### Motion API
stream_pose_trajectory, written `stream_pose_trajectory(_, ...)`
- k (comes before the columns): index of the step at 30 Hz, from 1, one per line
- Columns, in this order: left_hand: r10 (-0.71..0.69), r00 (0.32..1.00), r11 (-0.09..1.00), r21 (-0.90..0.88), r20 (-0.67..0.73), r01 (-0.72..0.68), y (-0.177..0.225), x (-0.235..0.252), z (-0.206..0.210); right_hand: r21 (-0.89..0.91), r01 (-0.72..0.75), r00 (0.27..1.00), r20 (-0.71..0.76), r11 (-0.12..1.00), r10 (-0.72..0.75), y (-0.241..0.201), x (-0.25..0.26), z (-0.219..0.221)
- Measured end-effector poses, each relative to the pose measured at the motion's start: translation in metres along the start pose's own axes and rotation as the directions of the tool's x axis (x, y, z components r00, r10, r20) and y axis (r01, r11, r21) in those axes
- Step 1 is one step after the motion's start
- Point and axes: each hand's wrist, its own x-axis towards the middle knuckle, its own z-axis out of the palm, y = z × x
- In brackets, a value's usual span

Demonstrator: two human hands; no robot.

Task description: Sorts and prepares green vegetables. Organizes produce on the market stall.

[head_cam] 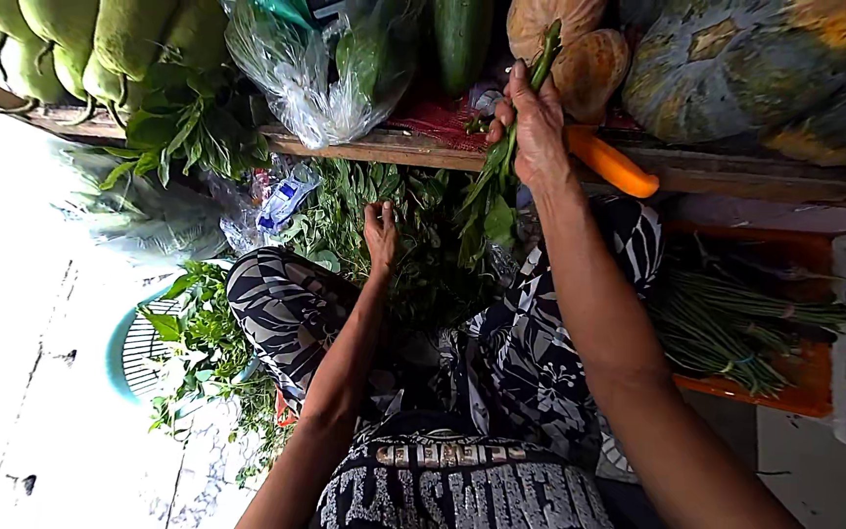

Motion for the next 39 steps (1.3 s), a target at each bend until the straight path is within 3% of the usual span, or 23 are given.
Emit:
stream_pose_trajectory(2, 0.205, 0.978, 0.978, -0.027, -0.029, -0.206, 0.022, -0.031, 0.014, -0.039, -0.009, 1.0, -0.013, 0.999, 0.008, 0.009, 0.0, -0.001)
stream_pose_trajectory(4, 0.388, 0.918, 0.921, -0.069, 0.088, -0.383, 0.049, -0.05, 0.023, -0.058, -0.028, 1.0, -0.004, 0.998, 0.028, 0.013, -0.002, 0.0)
stream_pose_trajectory(8, 0.41, 0.783, 0.897, -0.047, 0.467, -0.44, 0.086, -0.037, 0.031, 0.019, -0.103, 0.994, 0.043, 0.994, 0.102, 0.015, -0.005, 0.002)
stream_pose_trajectory(10, 0.368, 0.703, 0.926, -0.176, 0.608, -0.333, 0.09, -0.024, 0.027, 0.004, -0.09, 0.995, 0.039, 0.996, 0.089, 0.01, -0.005, 0.0)
stream_pose_trajectory(11, 0.351, 0.708, 0.936, -0.239, 0.612, -0.258, 0.085, -0.019, 0.024, -0.004, -0.063, 0.998, 0.02, 0.998, 0.064, 0.005, -0.006, -0.003)
stream_pose_trajectory(13, 0.265, 0.821, 0.961, -0.209, 0.505, -0.182, 0.061, -0.007, 0.021, 0.002, 0.017, 1.0, -0.026, 1.0, -0.017, -0.006, -0.005, -0.008)
stream_pose_trajectory(14, 0.196, 0.886, 0.98, -0.111, 0.42, -0.164, 0.041, -0.002, 0.026, 0.021, 0.063, 0.997, -0.043, 0.998, -0.062, -0.01, -0.003, -0.011)
stream_pose_trajectory(16, 0.071, 0.904, 0.979, 0.146, 0.422, -0.145, -0.005, -0.009, 0.038, 0.048, 0.125, 0.991, -0.064, 0.991, -0.122, -0.012, -0.001, -0.015)
stream_pose_trajectory(17, 0.027, 0.866, 0.955, 0.243, 0.5, -0.17, -0.025, -0.021, 0.047, 0.049, 0.136, 0.989, -0.061, 0.99, -0.133, -0.011, -0.001, -0.014)
stream_pose_trajectory(19, -0.052, 0.725, 0.869, 0.389, 0.687, -0.307, -0.055, -0.053, 0.069, 0.023, 0.141, 0.99, -0.033, 0.99, -0.14, -0.009, -0.002, -0.01)
stream_pose_trajectory(21, -0.181, 0.593, 0.753, 0.498, 0.785, -0.43, -0.075, -0.081, 0.09, -0.007, 0.133, 0.991, 0.0, 0.991, -0.133, -0.009, -0.005, -0.005)
stream_pose_trajectory(23, -0.391, 0.509, 0.62, 0.628, 0.767, -0.47, -0.074, -0.097, 0.097, -0.021, 0.122, 0.992, 0.017, 0.992, -0.122, -0.008, -0.005, -0.003)
stream_pose_trajectory(26, -0.534, 0.373, 0.589, 0.65, 0.759, -0.48, -0.052, -0.097, 0.095, -0.026, 0.104, 0.994, 0.042, 0.994, -0.103, -0.009, -0.004, -0.006)
stream_pose_trajectory(27, -0.528, 0.394, 0.599, 0.658, 0.753, -0.456, -0.047, -0.09, 0.094, -0.023, 0.101, 0.994, 0.048, 0.995, -0.1, -0.01, -0.003, -0.007)
stream_pose_trajectory(30, -0.268, 0.698, 0.648, 0.66, 0.664, -0.379, -0.047, -0.06, 0.092, -0.012, 0.091, 0.994, 0.055, 0.996, -0.09, -0.01, -0.002, -0.006)
stream_pose_trajectory(33, -0.104, 0.876, 0.732, 0.632, 0.472, -0.254, -0.053, -0.014, 0.094, -0.021, 0.086, 0.995, 0.06, 0.996, -0.085, -0.007, -0.003, -0.002)
stream_pose_trajectory(35, -0.155, 0.945, 0.818, 0.574, 0.288, -0.041, -0.05, 0.011, 0.087, -0.029, 0.08, 0.993, 0.084, 0.996, -0.077, -0.005, -0.004, 0.0)
stream_pose_trajectory(37, -0.31, 0.94, 0.84, 0.504, 0.14, 0.202, -0.05, 0.031, 0.079, -0.033, 0.069, 0.992, 0.106, 0.997, -0.065, -0.003, -0.004, 0.002)
stream_pose_trajectory(39, -0.42, 0.882, 0.788, 0.568, 0.212, 0.239, -0.055, 0.04, 0.071, -0.04, 0.056, 0.993, 0.11, 0.998, -0.051, -0.001, -0.004, 0.002)
